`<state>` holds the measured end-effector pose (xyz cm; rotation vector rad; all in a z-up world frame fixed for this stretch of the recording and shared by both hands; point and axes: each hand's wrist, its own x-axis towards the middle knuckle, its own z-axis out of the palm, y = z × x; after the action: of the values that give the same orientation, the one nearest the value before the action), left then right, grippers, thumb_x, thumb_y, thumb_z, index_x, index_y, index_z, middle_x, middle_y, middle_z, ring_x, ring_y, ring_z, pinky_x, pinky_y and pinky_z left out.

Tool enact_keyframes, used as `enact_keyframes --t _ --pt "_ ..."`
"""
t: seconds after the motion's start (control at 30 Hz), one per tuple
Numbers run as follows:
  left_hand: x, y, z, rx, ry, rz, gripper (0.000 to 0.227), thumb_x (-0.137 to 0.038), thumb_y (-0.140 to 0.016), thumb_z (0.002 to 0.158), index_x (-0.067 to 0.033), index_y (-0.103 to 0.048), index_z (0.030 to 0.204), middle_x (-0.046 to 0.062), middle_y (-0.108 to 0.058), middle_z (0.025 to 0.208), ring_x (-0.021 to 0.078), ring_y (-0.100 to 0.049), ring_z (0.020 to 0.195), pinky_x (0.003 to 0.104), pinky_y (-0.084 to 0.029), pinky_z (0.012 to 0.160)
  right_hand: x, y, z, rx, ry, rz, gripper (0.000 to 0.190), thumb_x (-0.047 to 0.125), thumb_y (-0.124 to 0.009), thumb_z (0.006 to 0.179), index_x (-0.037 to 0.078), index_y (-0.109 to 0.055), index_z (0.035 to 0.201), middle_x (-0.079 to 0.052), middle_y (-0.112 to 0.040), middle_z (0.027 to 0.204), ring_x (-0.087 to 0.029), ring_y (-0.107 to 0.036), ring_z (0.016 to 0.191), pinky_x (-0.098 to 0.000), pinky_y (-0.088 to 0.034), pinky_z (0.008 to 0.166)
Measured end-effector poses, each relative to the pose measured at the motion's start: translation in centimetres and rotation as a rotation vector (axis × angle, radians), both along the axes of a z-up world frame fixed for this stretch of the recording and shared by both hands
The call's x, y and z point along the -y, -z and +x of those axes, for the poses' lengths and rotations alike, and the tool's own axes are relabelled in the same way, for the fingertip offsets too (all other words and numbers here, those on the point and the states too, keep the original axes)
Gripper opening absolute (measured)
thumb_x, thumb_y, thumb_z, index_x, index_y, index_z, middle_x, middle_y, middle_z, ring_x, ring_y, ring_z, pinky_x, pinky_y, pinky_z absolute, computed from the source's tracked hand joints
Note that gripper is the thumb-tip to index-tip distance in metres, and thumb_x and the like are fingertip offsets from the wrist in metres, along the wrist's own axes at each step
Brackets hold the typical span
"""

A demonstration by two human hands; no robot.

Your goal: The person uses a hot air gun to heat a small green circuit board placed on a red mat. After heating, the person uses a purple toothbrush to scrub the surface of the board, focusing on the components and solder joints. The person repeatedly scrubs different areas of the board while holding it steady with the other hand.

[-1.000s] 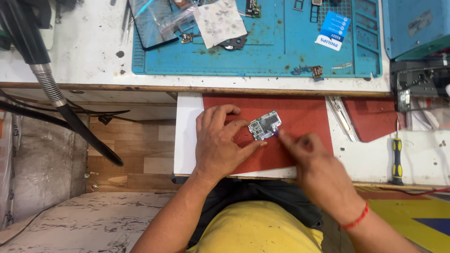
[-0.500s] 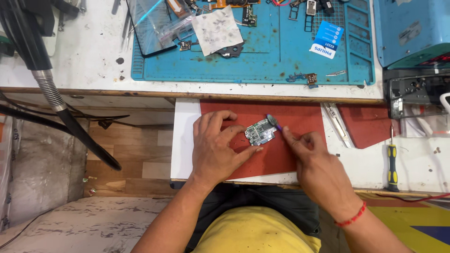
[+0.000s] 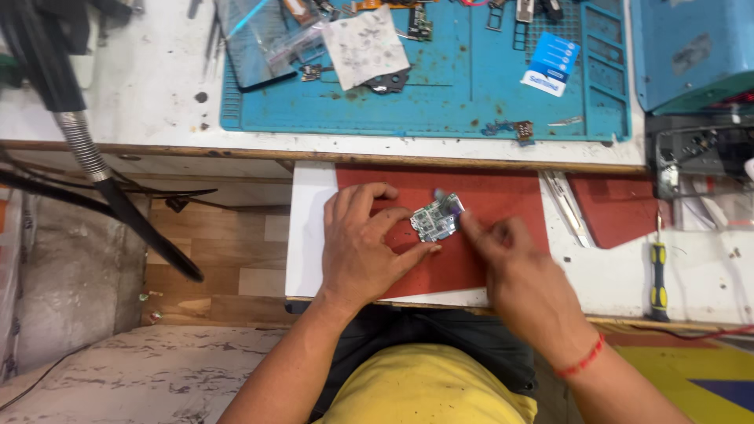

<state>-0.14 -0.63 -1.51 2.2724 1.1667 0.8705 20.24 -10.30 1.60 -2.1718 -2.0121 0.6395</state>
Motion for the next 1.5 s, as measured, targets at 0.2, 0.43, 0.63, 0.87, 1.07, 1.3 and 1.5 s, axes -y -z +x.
enact_keyframes --t 0.2,0.43,0.63,0.87,1.07,1.3,1.5 --pt "0.1 0.0 0.1 0.013 0.000 -0.043 0.047 -0.046 -0.094 0.064 -0.0126 -0.078 0.093 0.003 -0.063 0.115 0.0246 -0.056 0.110 0.046 -0.039 0.098 0.0 -0.6 0.5 -0.013 0.053 0.041 0.071 0.001 -0.056 0.083 0.022 -0.052 0.150 -0.016 -0.060 0.112 -0.042 -0.066 0.067 -0.0509 -0.054 0.058" --pt "-0.3 0.0 -0.1 0.022 0.004 -0.036 0.045 -0.045 -0.093 0.064 -0.0121 -0.080 0.091 0.003 -0.063 0.115 0.0254 -0.056 0.111 0.045 -0.039 0.099 -0.1 -0.2 0.3 0.046 0.110 0.004 0.070 0.003 -0.054 0.086 0.027 -0.052 0.152 -0.013 -0.060 0.112 -0.041 -0.067 0.066 -0.0507 -0.055 0.059" --pt "-0.2 -0.1 -0.3 0.006 0.014 -0.029 0.044 -0.044 -0.092 0.065 -0.0107 -0.080 0.091 0.004 -0.063 0.113 0.0266 -0.055 0.113 0.046 -0.039 0.100 0.1 -0.3 0.7 0.068 0.121 -0.004 0.069 0.004 -0.054 0.086 0.027 -0.052 0.151 -0.013 -0.061 0.111 -0.042 -0.067 0.068 -0.0521 -0.055 0.060" --pt "-0.5 -0.2 0.0 0.014 0.005 -0.031 0.047 -0.044 -0.093 0.061 -0.0103 -0.079 0.089 0.005 -0.064 0.112 0.0277 -0.055 0.111 0.047 -0.038 0.098 0.7 -0.2 0.2 -0.017 0.050 0.042 0.069 0.001 -0.054 0.082 0.023 -0.053 0.148 -0.015 -0.060 0.106 -0.041 -0.067 0.068 -0.0513 -0.054 0.059" --pt "-0.4 -0.5 0.0 0.033 -0.020 -0.071 0.069 -0.041 -0.095 0.058 -0.0086 -0.070 0.113 0.006 -0.061 0.115 0.0283 -0.055 0.112 0.047 -0.038 0.099 -0.2 0.2 0.6 0.068 -0.007 -0.033 0.077 0.001 -0.053 0.080 0.027 -0.051 0.152 -0.010 -0.062 0.109 -0.036 -0.069 0.066 -0.0480 -0.056 0.061" --pt "-0.4 -0.9 0.0 0.045 -0.002 -0.095 0.074 -0.038 -0.095 0.058 -0.0111 -0.067 0.120 0.005 -0.061 0.117 0.0286 -0.055 0.114 0.047 -0.038 0.099 1.4 -0.5 0.0 0.109 -0.023 -0.069 0.074 0.006 -0.054 0.083 0.029 -0.050 0.153 -0.009 -0.061 0.113 -0.034 -0.071 0.069 -0.0467 -0.057 0.059" --pt "-0.5 -0.6 0.0 0.045 0.006 -0.074 0.073 -0.034 -0.095 0.059 -0.0123 -0.067 0.123 0.004 -0.061 0.120 0.0273 -0.055 0.118 0.046 -0.037 0.103 -1.5 0.4 -2.0 0.119 -0.049 -0.012 0.068 0.004 -0.051 0.087 0.028 -0.051 0.151 -0.013 -0.060 0.117 -0.037 -0.071 0.076 -0.0473 -0.057 0.061"
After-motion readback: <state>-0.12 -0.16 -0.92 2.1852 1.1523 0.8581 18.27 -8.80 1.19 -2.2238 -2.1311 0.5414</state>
